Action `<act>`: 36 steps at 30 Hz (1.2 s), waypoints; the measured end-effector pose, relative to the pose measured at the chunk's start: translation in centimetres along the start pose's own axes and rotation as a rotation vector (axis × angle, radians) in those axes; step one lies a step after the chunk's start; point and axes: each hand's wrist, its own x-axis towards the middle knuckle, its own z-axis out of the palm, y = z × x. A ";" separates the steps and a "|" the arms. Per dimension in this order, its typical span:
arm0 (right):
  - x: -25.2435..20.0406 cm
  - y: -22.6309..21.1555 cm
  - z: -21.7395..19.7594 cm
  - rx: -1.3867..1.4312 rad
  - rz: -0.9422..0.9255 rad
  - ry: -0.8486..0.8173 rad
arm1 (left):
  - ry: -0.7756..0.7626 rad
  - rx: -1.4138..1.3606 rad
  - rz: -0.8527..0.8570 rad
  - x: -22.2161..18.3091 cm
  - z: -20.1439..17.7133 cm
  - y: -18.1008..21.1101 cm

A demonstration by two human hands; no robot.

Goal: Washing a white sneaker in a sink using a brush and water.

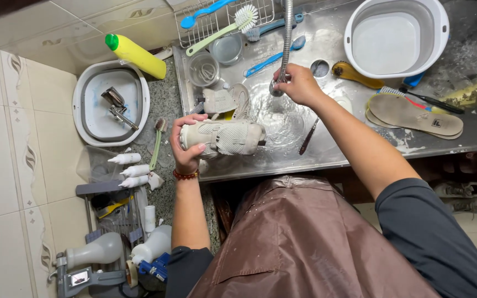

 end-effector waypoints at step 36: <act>3.5 0.7 3.8 -0.100 -0.212 0.171 | 0.064 0.054 0.048 -1.8 -0.5 3.7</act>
